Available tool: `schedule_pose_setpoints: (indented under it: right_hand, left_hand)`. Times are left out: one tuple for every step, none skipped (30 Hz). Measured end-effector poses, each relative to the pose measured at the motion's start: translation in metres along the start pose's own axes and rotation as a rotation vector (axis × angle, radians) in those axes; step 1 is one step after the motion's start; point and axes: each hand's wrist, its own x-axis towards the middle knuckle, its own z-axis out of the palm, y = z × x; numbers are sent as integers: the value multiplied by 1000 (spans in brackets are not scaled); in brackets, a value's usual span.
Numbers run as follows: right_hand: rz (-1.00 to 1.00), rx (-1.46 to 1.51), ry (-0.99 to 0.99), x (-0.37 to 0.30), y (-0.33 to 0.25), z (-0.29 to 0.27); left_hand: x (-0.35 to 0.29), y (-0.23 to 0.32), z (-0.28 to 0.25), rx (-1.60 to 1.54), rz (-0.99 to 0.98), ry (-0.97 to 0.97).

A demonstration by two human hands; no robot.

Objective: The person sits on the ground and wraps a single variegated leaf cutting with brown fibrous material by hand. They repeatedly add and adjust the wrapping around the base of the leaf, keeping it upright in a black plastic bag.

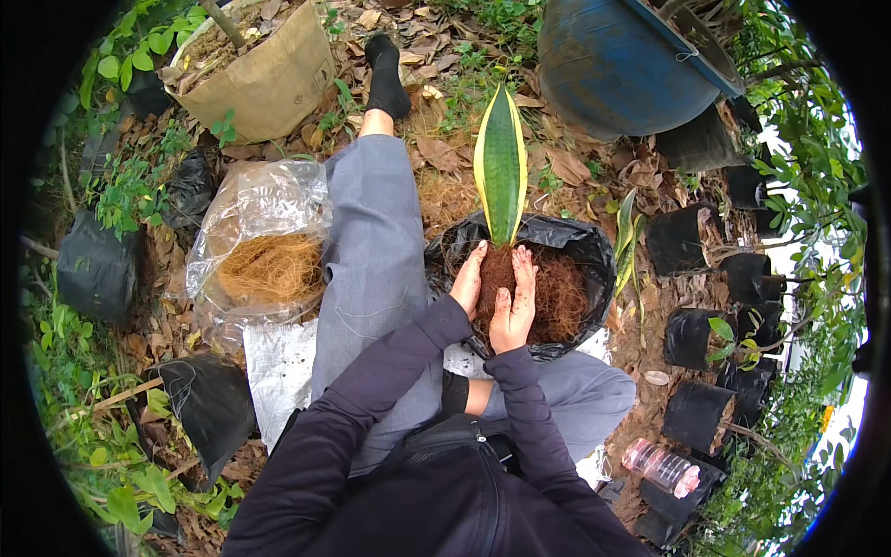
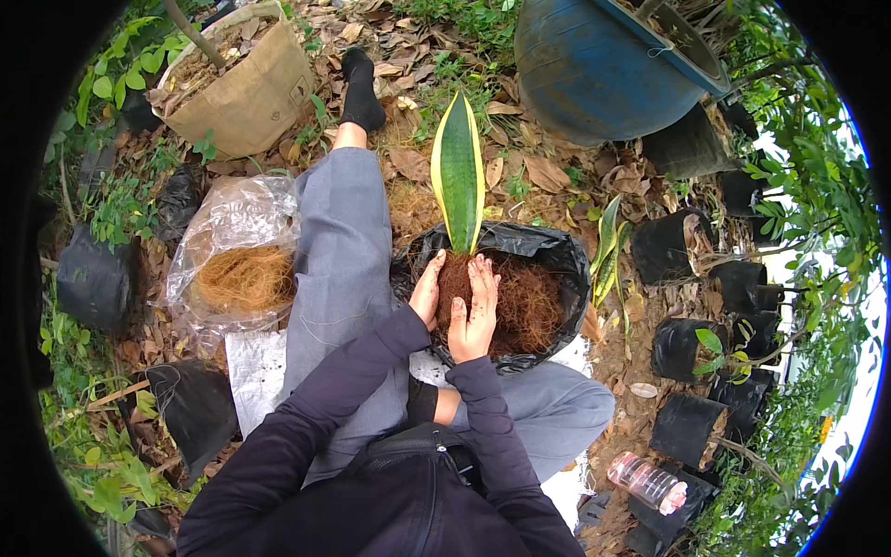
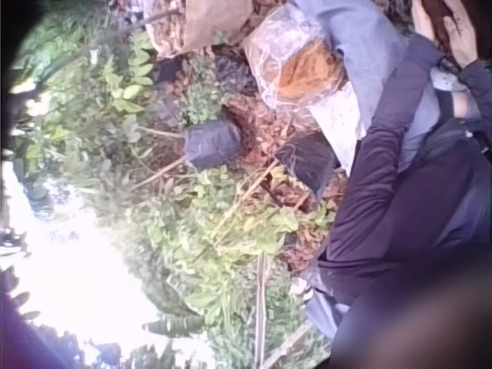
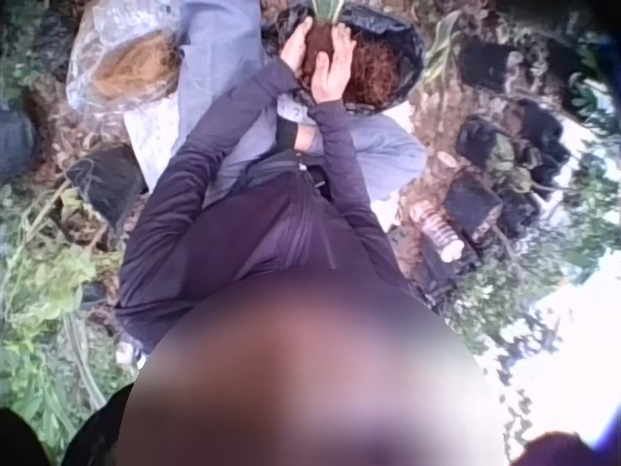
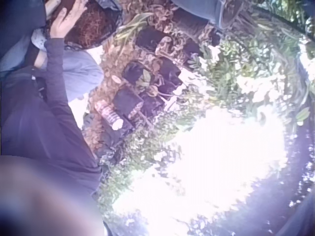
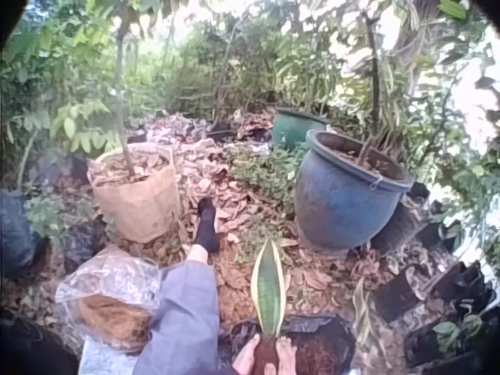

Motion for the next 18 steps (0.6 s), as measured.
schedule_pose_setpoints:
  right_hand:
    - [-30,-67,-26,-1,-3,1]
    - [-23,-153,-63,-4,-7,1]
    - [-44,-170,10,-7,-11,3]
    - [-15,-96,58,-10,-14,4]
    - [18,-95,19,-12,-15,1]
    - [8,-64,0,-14,-15,-3]
    - [32,-35,-79,-14,-14,-11]
    - [34,19,-142,-14,-11,-20]
    - [-31,23,-152,-12,-8,-30]
    - [-48,32,-113,-11,-5,-39]
    - [1,227,-66,-10,-2,-43]
    - [75,426,-20,-9,1,-47]
    - [113,566,11,-7,5,-49]
    - [205,684,31,-6,7,-49]
    - [293,803,51,-5,11,-49]
    - [379,924,69,-5,14,-49]
    - [464,1047,84,-4,17,-49]
    - [560,1175,107,-4,20,-48]
  left_hand:
    - [-3,-3,2,-23,-7,-47]
    - [-6,-5,3,-47,-1,-154]
    - [-9,-6,2,36,-23,-88]
    - [-11,-7,2,122,-29,-80]
    - [-13,-6,1,209,-32,-73]
    - [-15,-5,1,296,-33,-66]
    - [-17,-7,3,323,-6,-29]
    - [-19,-6,5,258,-14,-21]
    - [-20,-6,9,194,-21,-12]
    - [-22,-6,13,122,-40,-20]
    - [-23,-4,18,145,-38,36]
    - [-25,-3,23,128,-43,-27]
    - [-23,-3,28,140,-67,-22]
    - [-21,-5,34,128,-84,-57]
    - [-20,-11,39,164,-74,-24]
    - [-18,-17,43,182,-57,-18]
    - [-14,-27,48,245,-7,50]
    - [-13,-36,51,322,35,62]
